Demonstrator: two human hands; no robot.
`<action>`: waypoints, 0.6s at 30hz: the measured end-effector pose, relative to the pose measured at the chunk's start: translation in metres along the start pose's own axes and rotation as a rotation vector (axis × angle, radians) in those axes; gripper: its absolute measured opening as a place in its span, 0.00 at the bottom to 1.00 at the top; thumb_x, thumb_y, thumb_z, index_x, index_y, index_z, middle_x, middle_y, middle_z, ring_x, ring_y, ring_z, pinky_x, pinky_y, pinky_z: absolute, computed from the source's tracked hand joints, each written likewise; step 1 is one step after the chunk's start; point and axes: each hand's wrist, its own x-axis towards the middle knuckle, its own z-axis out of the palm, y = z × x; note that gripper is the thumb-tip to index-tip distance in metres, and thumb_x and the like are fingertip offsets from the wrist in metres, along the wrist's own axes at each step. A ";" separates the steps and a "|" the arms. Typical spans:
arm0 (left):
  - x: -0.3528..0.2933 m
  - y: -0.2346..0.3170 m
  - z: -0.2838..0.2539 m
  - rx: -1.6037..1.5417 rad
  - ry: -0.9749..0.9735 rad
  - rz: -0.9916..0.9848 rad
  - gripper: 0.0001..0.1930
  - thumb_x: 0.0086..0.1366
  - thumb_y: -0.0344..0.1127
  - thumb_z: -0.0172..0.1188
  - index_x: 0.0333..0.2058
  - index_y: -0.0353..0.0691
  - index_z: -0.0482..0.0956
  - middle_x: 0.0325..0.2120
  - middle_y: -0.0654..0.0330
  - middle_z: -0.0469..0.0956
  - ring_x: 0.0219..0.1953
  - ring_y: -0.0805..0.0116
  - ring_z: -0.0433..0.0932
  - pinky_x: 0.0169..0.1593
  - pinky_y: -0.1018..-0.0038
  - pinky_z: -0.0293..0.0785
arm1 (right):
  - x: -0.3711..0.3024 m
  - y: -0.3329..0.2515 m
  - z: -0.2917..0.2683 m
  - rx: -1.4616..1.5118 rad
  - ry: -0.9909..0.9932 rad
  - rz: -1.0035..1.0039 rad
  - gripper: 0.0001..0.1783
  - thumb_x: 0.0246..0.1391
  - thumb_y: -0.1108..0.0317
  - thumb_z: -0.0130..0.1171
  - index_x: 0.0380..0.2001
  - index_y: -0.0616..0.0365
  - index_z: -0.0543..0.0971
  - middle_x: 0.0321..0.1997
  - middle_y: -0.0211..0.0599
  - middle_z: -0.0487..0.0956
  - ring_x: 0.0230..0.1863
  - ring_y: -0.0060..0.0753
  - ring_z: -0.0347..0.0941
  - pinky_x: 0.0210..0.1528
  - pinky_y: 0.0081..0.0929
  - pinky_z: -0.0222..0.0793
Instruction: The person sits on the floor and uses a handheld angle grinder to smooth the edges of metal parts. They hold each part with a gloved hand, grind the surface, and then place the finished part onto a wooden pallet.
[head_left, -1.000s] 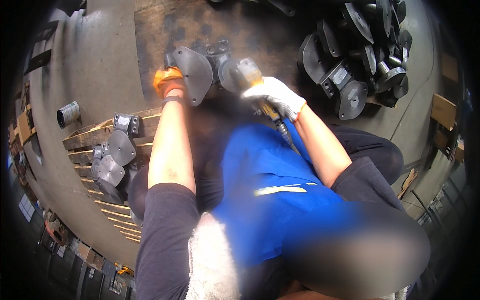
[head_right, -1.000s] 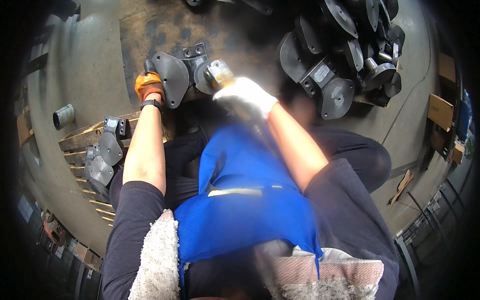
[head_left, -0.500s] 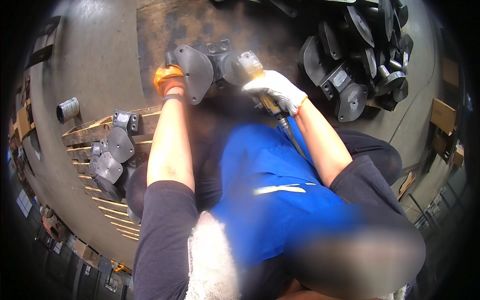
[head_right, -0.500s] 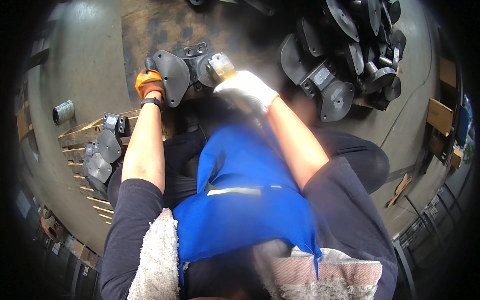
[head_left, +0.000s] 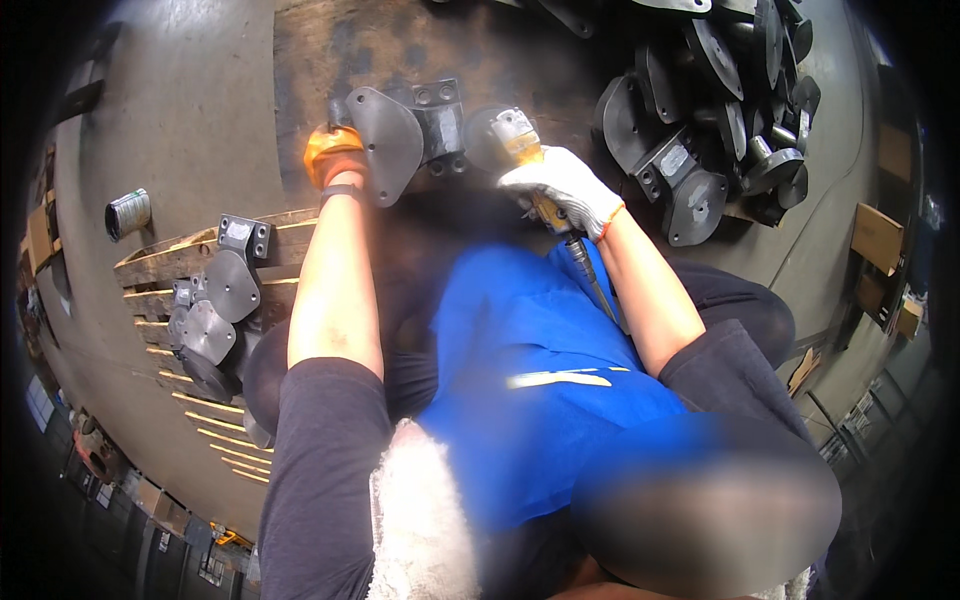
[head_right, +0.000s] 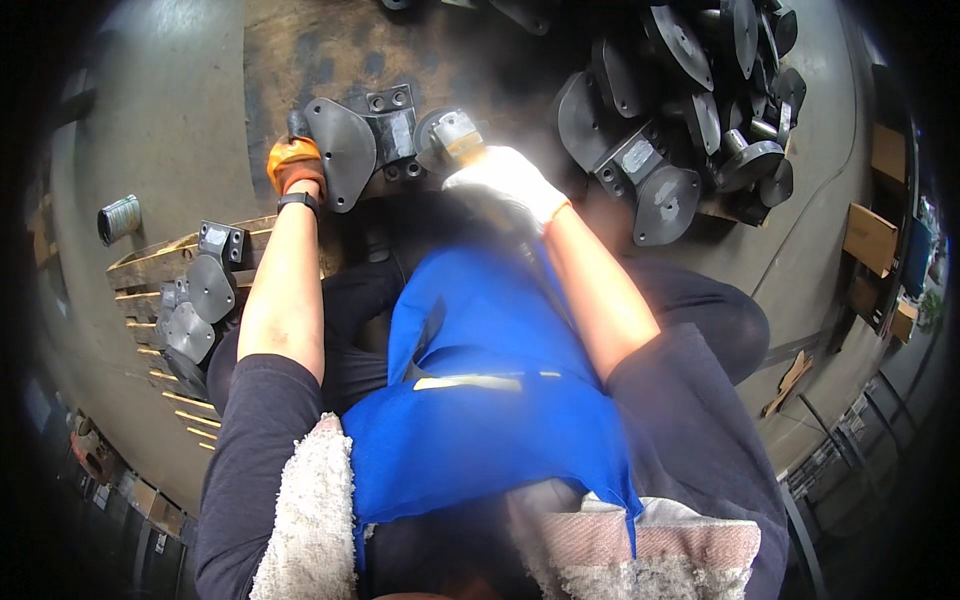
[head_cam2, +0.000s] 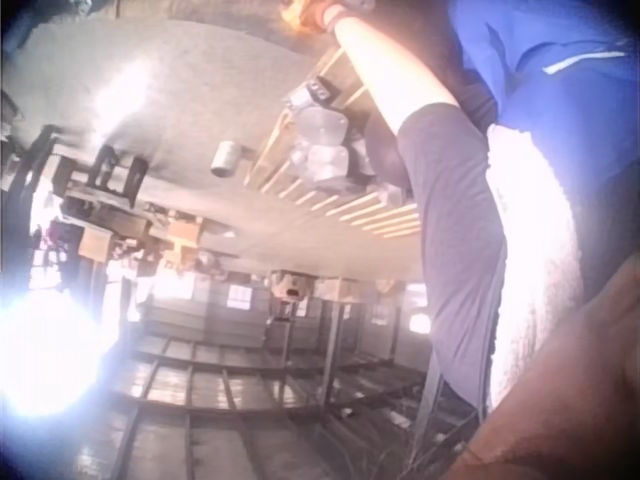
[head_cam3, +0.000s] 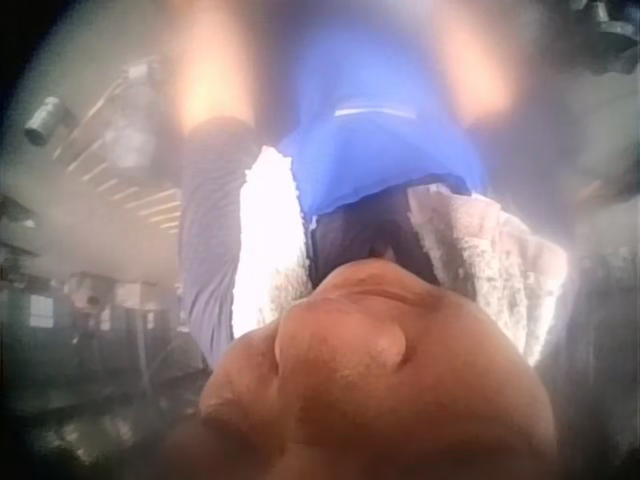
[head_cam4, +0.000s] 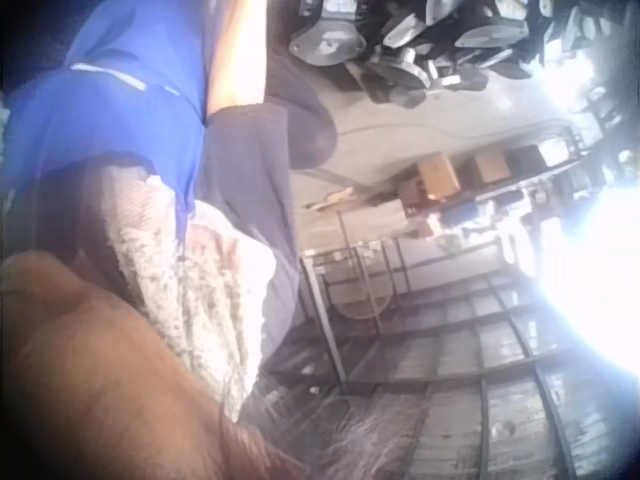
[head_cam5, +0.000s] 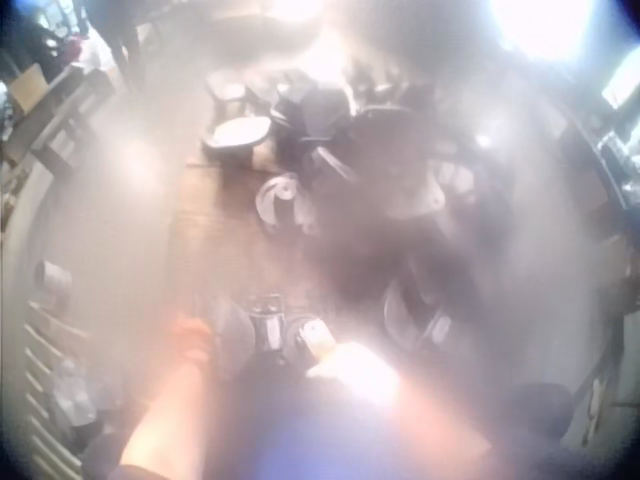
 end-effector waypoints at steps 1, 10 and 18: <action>0.000 0.001 0.000 0.040 0.013 -0.009 0.25 0.69 0.58 0.56 0.41 0.40 0.86 0.38 0.45 0.86 0.44 0.42 0.83 0.47 0.55 0.79 | 0.003 0.000 -0.001 -0.058 0.005 -0.035 0.13 0.52 0.59 0.71 0.28 0.56 0.81 0.20 0.31 0.77 0.20 0.23 0.72 0.24 0.24 0.69; 0.001 0.007 0.000 0.106 0.033 -0.066 0.22 0.66 0.56 0.58 0.40 0.43 0.87 0.39 0.46 0.86 0.45 0.43 0.84 0.48 0.55 0.80 | 0.023 -0.015 0.000 -0.360 0.032 -0.126 0.12 0.52 0.60 0.71 0.29 0.57 0.82 0.20 0.32 0.78 0.20 0.23 0.73 0.23 0.24 0.68; 0.003 -0.004 0.004 0.116 0.028 0.027 0.20 0.66 0.53 0.58 0.40 0.43 0.87 0.38 0.46 0.86 0.45 0.43 0.84 0.48 0.55 0.80 | 0.001 0.007 -0.004 -0.376 0.010 -0.156 0.15 0.53 0.57 0.70 0.25 0.58 0.83 0.19 0.34 0.78 0.19 0.23 0.72 0.24 0.24 0.67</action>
